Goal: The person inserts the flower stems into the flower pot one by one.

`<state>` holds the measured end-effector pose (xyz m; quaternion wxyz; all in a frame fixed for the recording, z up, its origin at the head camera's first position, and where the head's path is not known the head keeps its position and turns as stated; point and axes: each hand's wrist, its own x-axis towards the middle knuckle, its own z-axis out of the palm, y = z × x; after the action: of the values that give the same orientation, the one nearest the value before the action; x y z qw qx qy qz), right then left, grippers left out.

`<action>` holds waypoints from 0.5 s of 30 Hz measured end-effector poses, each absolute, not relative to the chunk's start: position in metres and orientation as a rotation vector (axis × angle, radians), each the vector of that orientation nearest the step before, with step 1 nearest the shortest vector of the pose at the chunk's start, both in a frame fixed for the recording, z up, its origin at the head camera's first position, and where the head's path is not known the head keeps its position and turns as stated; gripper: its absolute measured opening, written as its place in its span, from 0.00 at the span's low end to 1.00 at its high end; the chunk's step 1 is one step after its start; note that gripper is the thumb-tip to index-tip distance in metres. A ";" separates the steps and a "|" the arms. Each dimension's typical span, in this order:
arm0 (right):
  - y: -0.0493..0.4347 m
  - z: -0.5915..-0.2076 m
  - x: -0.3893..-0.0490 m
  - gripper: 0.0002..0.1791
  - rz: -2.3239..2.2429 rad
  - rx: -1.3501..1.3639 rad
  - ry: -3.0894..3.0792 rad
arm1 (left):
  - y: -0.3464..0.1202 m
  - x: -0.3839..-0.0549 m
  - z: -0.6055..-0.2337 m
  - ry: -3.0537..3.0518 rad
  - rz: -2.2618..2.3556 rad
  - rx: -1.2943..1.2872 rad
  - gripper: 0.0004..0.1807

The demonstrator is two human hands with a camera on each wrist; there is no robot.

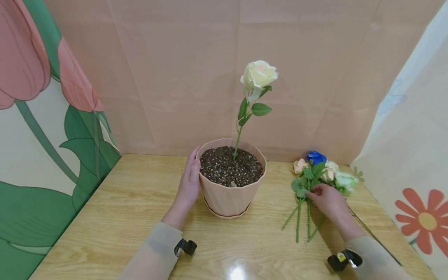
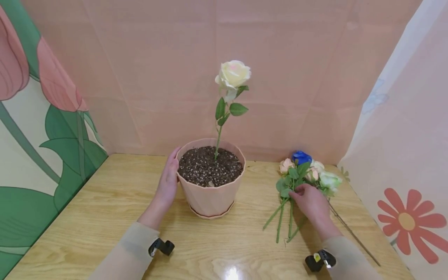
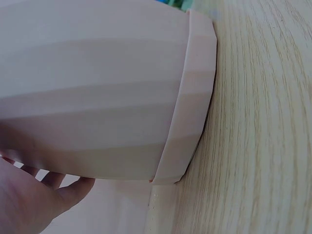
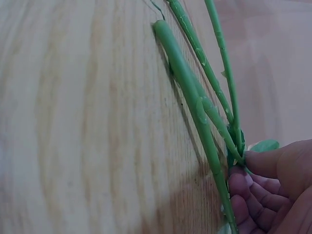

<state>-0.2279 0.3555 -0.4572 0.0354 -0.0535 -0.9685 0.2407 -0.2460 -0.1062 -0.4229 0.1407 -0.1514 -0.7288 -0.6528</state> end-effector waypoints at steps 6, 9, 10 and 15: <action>0.357 -0.459 -0.228 0.27 0.797 -0.174 -2.986 | -0.106 -0.246 -0.425 -2.118 -1.878 -0.410 0.31; 0.359 -0.458 -0.226 0.27 0.853 -0.167 -2.971 | -0.105 -0.246 -0.424 -2.120 -1.875 -0.408 0.31; 0.360 -0.458 -0.225 0.28 0.875 -0.162 -2.959 | -0.105 -0.247 -0.424 -2.117 -1.876 -0.414 0.31; 0.362 -0.454 -0.224 0.28 1.000 -0.163 -2.907 | -0.106 -0.247 -0.424 -2.106 -1.880 -0.431 0.30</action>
<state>-0.2237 0.3622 -0.4545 0.0317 -0.0528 -0.9439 0.3246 -0.2471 -0.1056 -0.4237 0.1423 -0.1495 -0.7299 -0.6517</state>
